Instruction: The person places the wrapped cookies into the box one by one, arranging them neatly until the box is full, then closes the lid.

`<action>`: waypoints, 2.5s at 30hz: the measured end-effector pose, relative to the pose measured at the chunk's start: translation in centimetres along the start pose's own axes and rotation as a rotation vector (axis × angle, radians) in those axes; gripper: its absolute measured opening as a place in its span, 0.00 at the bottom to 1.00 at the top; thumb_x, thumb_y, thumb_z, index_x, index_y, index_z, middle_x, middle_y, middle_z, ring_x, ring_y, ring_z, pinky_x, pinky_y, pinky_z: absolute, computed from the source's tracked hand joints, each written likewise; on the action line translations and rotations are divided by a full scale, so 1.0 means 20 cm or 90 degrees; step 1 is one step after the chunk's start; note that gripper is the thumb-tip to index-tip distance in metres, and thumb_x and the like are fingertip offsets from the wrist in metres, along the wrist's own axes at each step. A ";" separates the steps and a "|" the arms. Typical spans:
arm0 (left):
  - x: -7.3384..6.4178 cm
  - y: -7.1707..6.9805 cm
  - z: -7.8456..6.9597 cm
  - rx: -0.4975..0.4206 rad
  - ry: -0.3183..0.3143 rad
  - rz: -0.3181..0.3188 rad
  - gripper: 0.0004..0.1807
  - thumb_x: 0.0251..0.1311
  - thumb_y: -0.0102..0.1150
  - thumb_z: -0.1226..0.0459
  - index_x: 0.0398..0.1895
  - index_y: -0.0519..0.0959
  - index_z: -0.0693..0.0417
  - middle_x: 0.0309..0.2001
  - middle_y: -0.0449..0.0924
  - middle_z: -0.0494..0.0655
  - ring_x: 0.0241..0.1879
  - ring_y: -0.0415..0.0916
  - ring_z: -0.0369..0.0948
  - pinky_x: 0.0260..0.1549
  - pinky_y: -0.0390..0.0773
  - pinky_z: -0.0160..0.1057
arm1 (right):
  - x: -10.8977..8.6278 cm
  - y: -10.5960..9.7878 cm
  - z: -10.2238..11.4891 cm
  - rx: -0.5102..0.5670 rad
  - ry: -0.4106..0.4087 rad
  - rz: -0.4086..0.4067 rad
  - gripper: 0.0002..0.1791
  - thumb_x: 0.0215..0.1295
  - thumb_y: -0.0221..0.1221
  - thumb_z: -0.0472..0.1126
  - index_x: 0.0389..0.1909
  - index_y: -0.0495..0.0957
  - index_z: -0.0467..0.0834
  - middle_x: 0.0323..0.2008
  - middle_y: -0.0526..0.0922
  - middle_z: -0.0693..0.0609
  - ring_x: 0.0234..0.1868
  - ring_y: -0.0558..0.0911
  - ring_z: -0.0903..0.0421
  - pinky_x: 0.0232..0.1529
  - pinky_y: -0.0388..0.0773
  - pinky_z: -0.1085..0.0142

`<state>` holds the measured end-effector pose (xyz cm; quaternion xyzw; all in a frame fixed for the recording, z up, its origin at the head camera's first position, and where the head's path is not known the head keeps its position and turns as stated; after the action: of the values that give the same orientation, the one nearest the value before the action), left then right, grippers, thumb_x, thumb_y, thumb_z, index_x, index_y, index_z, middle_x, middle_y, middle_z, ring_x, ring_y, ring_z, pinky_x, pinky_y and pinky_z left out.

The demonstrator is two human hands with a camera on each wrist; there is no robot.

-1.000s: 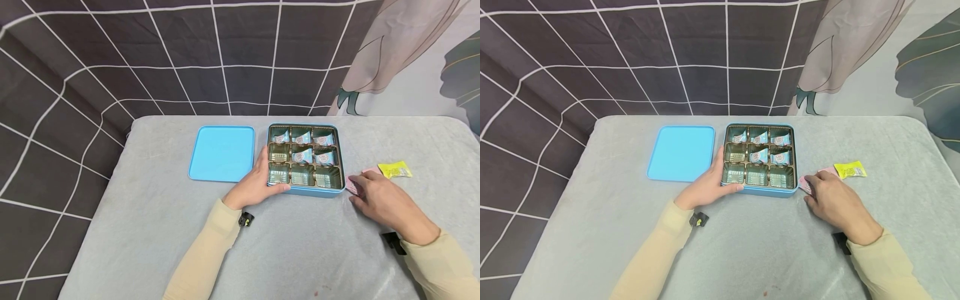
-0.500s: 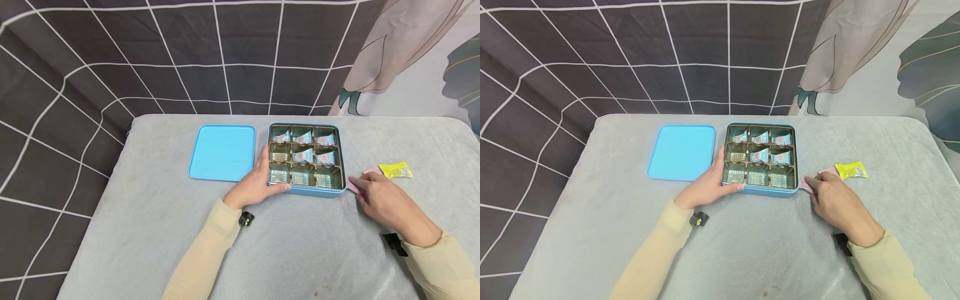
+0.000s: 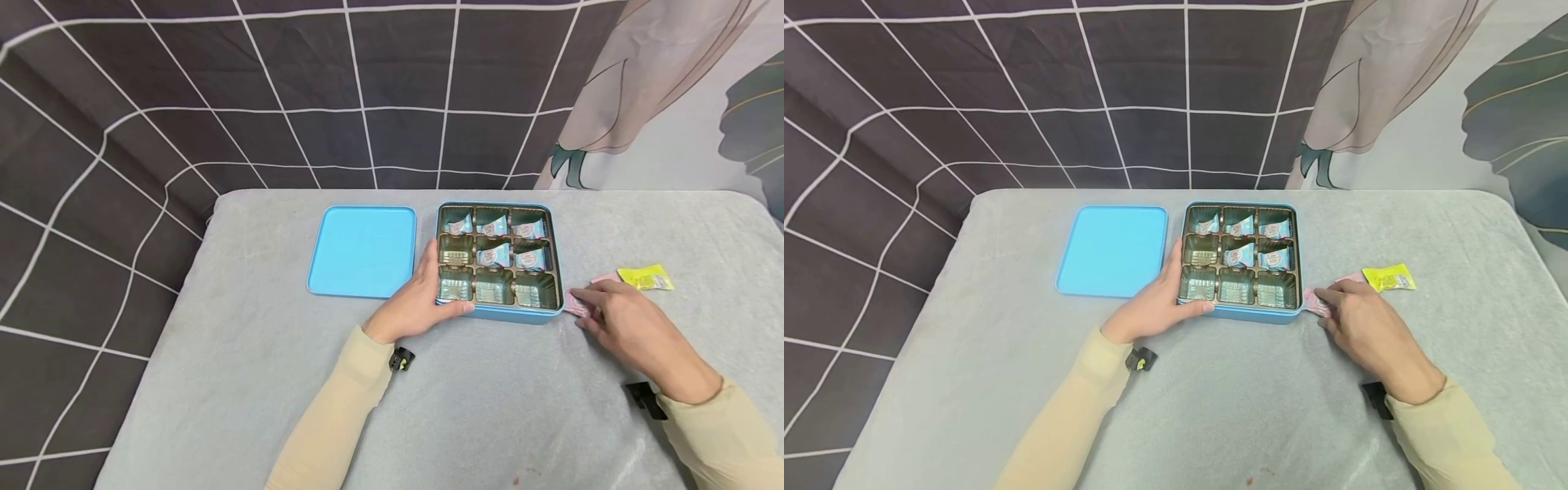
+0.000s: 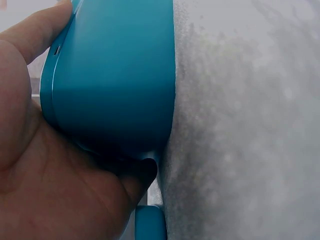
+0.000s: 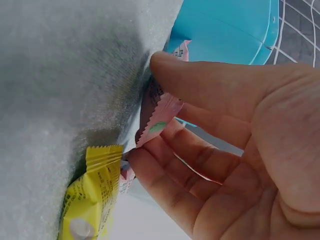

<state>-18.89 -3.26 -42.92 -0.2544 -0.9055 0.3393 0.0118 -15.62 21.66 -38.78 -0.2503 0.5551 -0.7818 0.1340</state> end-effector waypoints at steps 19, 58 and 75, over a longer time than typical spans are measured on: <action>0.00 0.00 0.00 -0.001 0.000 0.002 0.65 0.64 0.60 0.39 0.79 0.21 0.56 0.80 0.17 0.51 0.77 0.21 0.36 0.75 0.43 0.44 | 0.00 -0.04 -0.04 -0.011 0.029 -0.009 0.23 0.43 0.69 0.25 0.46 0.83 0.29 0.38 0.83 0.42 0.32 0.76 0.51 0.33 0.73 0.52; 0.00 0.00 0.00 -0.005 -0.003 0.002 0.65 0.64 0.61 0.39 0.79 0.22 0.55 0.80 0.17 0.50 0.77 0.21 0.36 0.75 0.44 0.44 | 0.02 -0.19 -0.08 -0.001 0.093 -0.083 0.24 0.42 0.66 0.24 0.46 0.81 0.33 0.34 0.82 0.42 0.35 0.73 0.48 0.37 0.63 0.61; -0.01 0.01 -0.01 0.000 -0.005 0.005 0.65 0.64 0.60 0.40 0.79 0.21 0.54 0.80 0.17 0.51 0.77 0.21 0.36 0.75 0.43 0.44 | 0.07 -0.24 -0.03 0.010 0.111 -0.118 0.23 0.45 0.66 0.24 0.48 0.81 0.33 0.34 0.80 0.42 0.34 0.72 0.50 0.36 0.63 0.61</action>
<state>-18.68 -3.18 -42.91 -0.2569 -0.9044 0.3406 0.0073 -16.76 23.15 -34.19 -0.2304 0.5327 -0.8142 0.0142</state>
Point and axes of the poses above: each hand's wrist, its own x-axis towards the middle knuckle, its own y-axis out of the palm, z = x × y, the point moved 9 cm from there along x, towards the middle knuckle
